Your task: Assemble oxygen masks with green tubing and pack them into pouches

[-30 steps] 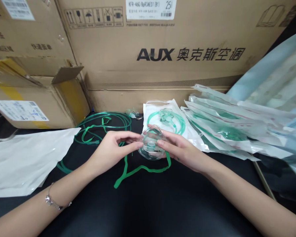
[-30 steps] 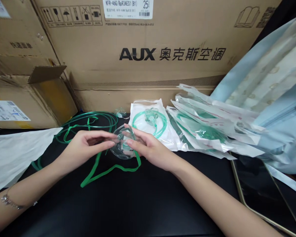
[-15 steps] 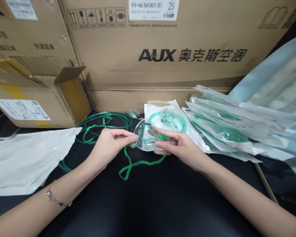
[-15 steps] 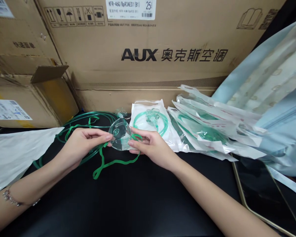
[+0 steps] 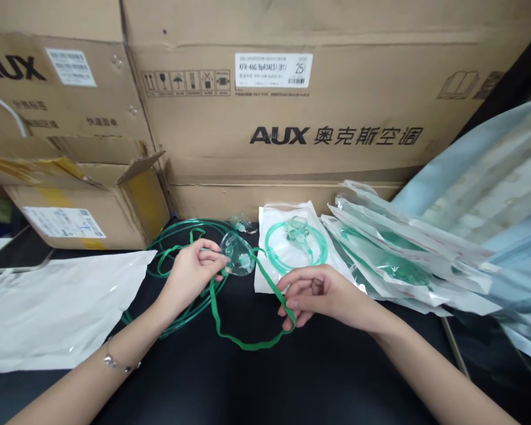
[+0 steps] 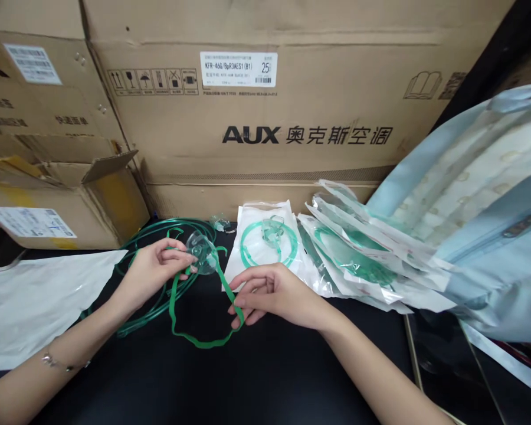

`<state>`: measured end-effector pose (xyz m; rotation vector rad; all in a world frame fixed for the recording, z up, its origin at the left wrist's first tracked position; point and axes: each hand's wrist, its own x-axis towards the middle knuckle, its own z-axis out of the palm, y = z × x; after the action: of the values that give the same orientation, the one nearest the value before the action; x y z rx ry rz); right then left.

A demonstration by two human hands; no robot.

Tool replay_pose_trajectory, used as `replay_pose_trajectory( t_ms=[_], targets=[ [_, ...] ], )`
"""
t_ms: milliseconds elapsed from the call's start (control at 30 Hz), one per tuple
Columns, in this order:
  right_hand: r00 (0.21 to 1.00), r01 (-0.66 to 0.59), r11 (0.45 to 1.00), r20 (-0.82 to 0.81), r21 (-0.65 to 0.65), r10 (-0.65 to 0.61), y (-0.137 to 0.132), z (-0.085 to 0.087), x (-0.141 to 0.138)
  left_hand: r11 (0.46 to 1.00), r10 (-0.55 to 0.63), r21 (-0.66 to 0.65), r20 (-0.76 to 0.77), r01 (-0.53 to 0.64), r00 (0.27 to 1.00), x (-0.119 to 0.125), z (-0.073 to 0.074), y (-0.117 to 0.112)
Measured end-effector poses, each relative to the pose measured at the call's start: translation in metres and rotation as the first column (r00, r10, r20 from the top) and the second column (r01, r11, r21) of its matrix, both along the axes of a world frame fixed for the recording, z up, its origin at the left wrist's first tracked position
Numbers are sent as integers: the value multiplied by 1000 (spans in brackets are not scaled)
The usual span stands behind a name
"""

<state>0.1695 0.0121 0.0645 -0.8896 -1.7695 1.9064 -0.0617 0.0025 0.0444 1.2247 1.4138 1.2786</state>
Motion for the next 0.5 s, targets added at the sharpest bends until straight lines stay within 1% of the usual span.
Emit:
replay_pose_trajectory(
  t_ms=[67,100,167,200,233,300,333,367,400,433,500],
  targets=[
    [999,10,998,42,64,-13,-1,-3,-2,998,-43,-60,-113,36,993,1,-6,3],
    [997,9,993,77,120,-19,-1,-6,-4,995,-65,-81,-164,53,984,2,-9,4],
    [986,-8,959,163,284,-40,-2,-11,-7,996,-85,-60,-291,71,953,4,-14,5],
    [978,-22,927,201,374,-57,-2,-14,-9,997,-70,-17,-388,69,919,4,-16,5],
    [970,-36,891,231,453,-78,-3,-17,-10,998,-36,34,-501,61,865,5,-17,5],
    [957,-63,822,268,565,-111,-3,-20,-11,991,51,126,-703,53,709,5,-19,4],
    [952,-76,796,281,600,-120,-3,-22,-12,986,82,155,-771,60,632,5,-20,4],
    [948,-91,776,293,624,-124,-3,-23,-12,983,96,170,-813,75,574,5,-20,5],
    [945,-104,761,303,641,-125,-2,-24,-13,979,95,176,-837,100,539,5,-21,6],
    [943,-116,746,310,655,-125,-2,-24,-13,974,85,181,-848,135,523,4,-22,7],
    [940,-137,716,318,684,-124,-2,-24,-14,961,71,198,-851,194,520,3,-22,10]
  ],
)
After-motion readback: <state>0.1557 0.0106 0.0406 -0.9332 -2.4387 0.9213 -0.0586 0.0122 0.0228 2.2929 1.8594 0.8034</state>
